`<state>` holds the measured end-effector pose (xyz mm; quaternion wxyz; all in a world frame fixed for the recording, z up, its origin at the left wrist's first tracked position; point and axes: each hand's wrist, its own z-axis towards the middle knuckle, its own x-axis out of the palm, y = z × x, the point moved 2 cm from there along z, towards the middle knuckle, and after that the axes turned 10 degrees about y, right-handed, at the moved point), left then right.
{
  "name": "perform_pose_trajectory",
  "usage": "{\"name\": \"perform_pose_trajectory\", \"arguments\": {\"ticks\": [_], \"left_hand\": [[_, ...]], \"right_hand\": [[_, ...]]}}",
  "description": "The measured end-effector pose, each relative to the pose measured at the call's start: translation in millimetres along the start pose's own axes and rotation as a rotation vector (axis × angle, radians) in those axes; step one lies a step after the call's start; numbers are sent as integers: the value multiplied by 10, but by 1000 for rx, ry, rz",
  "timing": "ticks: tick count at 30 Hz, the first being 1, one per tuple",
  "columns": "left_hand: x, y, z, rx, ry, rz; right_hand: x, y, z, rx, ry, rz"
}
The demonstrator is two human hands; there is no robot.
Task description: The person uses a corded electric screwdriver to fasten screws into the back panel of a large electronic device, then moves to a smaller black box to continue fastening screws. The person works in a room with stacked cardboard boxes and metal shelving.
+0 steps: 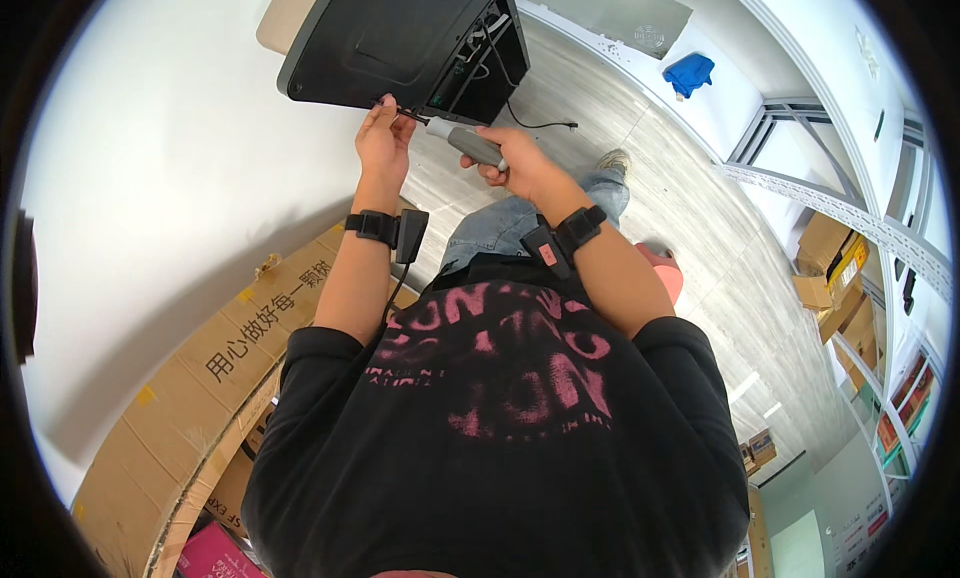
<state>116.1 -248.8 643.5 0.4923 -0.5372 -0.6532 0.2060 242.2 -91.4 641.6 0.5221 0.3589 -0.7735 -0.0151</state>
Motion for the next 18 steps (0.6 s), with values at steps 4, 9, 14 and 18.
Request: {"name": "perform_pose_trajectory", "arguments": {"ticks": [4,9,14,18], "left_hand": [[4,22,10,19,-13,1],[-8,24,11,27,5,-29],[-31,42,21,31,5,-26],[-19,43,13,31,4,-19]], "right_hand": [[-7,-15,13,35,24,101],[40,15,-12,7,-15,-13],[75,42,-40,-49,-45,-130],[42,17,-29,-68,-34,-146]]}}
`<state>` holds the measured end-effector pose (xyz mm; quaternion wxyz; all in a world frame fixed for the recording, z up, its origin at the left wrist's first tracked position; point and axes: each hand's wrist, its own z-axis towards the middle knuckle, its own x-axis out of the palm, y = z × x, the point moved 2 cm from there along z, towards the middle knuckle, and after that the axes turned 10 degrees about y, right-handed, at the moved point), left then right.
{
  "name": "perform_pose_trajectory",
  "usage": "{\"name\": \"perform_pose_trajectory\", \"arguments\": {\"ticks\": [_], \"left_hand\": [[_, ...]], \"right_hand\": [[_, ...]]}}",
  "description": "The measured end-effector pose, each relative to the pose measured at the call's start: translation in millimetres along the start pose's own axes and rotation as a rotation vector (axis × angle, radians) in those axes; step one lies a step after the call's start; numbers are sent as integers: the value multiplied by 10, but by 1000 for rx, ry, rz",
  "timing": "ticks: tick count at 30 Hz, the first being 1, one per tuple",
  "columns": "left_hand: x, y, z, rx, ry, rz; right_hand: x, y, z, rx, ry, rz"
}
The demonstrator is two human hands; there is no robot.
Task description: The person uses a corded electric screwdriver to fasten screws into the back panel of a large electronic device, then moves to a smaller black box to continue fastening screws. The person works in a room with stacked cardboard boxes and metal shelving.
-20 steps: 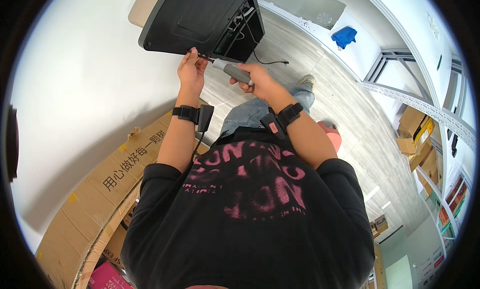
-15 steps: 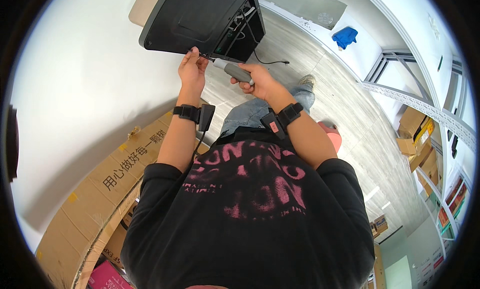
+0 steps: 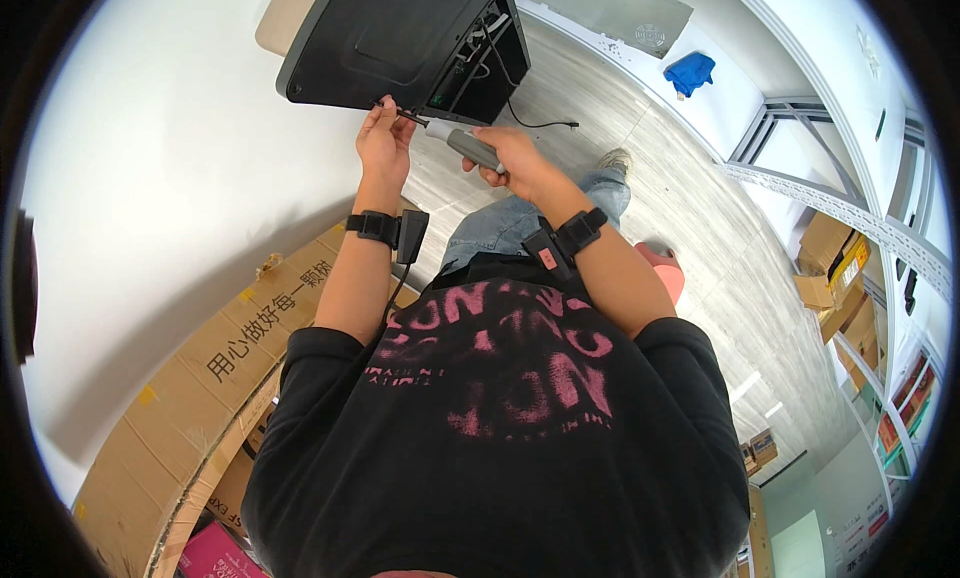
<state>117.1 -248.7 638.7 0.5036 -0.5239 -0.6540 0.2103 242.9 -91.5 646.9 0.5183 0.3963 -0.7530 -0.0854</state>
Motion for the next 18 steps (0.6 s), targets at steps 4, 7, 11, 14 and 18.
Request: {"name": "perform_pose_trajectory", "arguments": {"ticks": [4,7,11,14,18], "left_hand": [[19,-20,-15,6,-10,-3],[-8,-10,-1,7,2,-10],[-3,-23,7,-5,-6,1],[38,-46,-16,-23,-19,12],[15,-33,-28,-70,-1,38]], "right_hand": [[-6,3,-2,-10,11,-6],[8,13,2,0,-1,-24],[56,52,3,22,-61,-108],[60,31,17,-11,-119,-295],[31,4,34,-62,-167,-529]]}}
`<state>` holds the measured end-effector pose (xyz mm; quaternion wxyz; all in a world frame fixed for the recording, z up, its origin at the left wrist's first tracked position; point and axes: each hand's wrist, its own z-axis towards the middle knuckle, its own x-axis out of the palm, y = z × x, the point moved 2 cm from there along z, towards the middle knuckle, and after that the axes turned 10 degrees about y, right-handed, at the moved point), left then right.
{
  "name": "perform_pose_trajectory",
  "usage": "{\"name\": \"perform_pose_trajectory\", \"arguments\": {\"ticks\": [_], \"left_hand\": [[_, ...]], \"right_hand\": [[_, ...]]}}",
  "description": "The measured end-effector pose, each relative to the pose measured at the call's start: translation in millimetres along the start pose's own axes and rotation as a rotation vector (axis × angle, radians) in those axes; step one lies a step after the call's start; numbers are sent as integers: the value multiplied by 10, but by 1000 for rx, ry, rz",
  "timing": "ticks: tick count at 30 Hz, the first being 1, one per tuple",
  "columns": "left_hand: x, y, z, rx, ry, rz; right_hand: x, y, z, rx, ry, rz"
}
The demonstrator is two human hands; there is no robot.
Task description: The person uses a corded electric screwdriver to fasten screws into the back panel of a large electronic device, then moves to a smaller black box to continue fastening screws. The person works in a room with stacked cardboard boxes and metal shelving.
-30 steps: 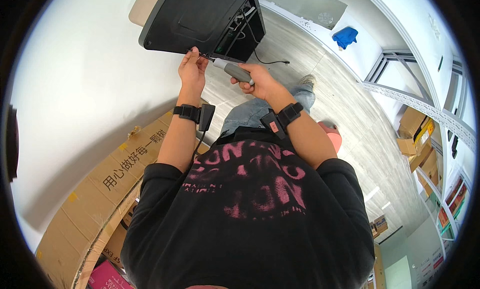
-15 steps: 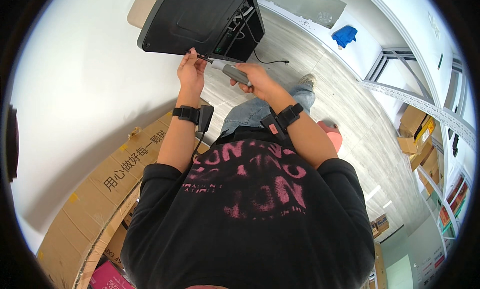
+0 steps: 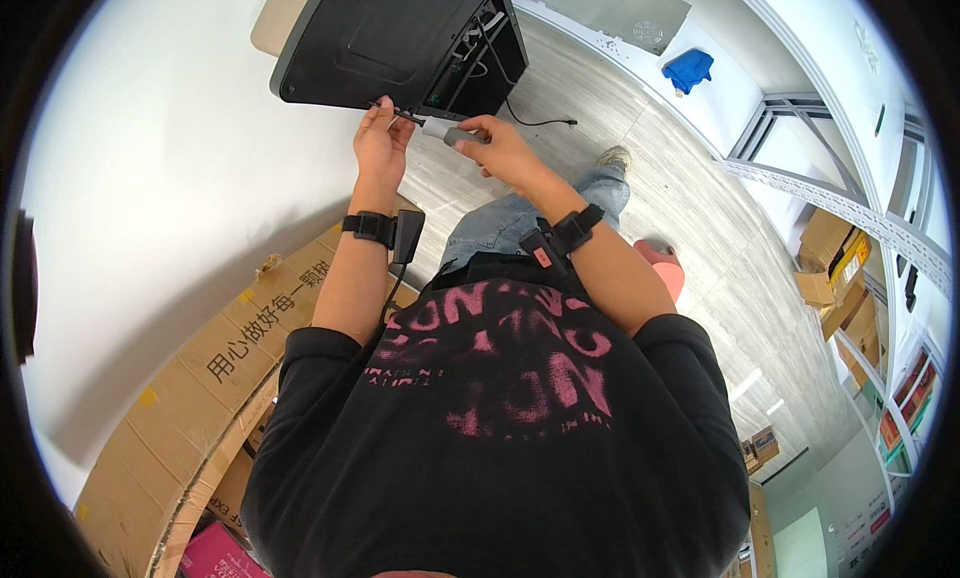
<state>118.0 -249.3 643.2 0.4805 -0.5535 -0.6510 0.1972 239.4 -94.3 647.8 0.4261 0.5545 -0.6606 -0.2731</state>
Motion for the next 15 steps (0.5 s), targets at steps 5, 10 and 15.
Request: {"name": "perform_pose_trajectory", "arguments": {"ticks": [5,10,15], "left_hand": [[6,-2,-3,11,-16,36],[-3,9,21,29,-21,36],[-4,4,5,30,-7,31]], "right_hand": [[-19,-58,45,-15,-14,-88],[-15,-118,88,-82,-12,-204],[-69,52,8,157,158,187]]}}
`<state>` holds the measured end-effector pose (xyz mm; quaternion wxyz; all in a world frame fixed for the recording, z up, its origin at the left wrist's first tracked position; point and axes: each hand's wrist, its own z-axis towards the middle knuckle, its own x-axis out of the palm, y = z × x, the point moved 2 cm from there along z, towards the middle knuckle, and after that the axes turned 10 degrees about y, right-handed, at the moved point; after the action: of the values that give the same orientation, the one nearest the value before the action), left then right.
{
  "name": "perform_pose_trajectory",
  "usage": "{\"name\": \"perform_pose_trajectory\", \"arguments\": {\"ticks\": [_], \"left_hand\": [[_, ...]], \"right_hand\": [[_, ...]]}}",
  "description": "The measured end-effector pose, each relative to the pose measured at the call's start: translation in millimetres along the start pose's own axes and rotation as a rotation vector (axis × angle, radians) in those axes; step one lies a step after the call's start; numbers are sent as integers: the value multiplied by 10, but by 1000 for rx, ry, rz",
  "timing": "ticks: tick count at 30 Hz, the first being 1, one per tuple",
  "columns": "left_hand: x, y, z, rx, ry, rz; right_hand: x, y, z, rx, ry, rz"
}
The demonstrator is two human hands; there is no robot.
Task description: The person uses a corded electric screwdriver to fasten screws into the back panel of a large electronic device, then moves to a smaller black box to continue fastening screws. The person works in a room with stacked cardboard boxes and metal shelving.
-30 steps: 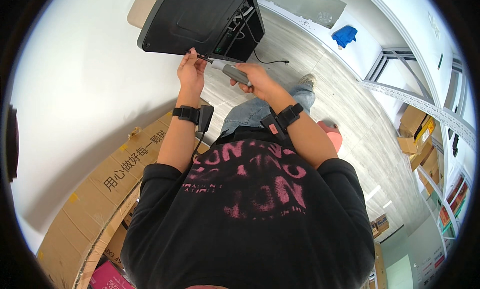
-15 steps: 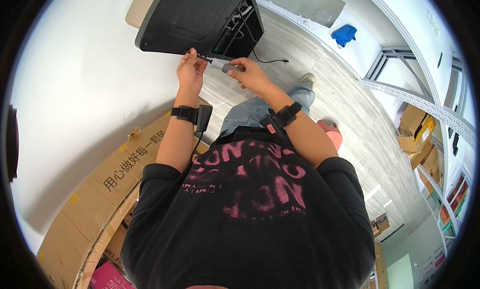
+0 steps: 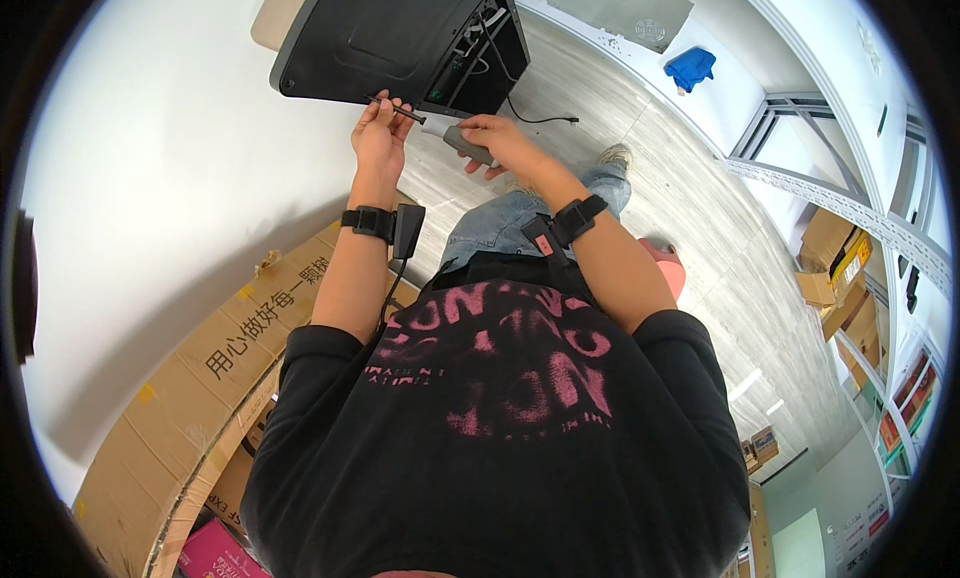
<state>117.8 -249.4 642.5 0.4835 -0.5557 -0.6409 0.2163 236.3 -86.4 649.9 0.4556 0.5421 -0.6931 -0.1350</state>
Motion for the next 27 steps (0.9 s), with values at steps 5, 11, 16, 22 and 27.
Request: {"name": "perform_pose_trajectory", "arguments": {"ticks": [5,11,16,22,27], "left_hand": [[57,-38,-36,-33,-7,-38],[13,9,6,-40,-45,13],[10,7,18,-32,-57,1],[37,-19,-23,-20,-19,-28],[74,-53,-42,-23,-15,-84]], "right_hand": [[12,-57,71,-82,-133,-215],[-1,-225,173,-478,-372,-788],[56,-140,109,-292,-267,-528],[-4,-139,117,-68,-107,-158],[-4,-175,129,-184,-187,-371]]}}
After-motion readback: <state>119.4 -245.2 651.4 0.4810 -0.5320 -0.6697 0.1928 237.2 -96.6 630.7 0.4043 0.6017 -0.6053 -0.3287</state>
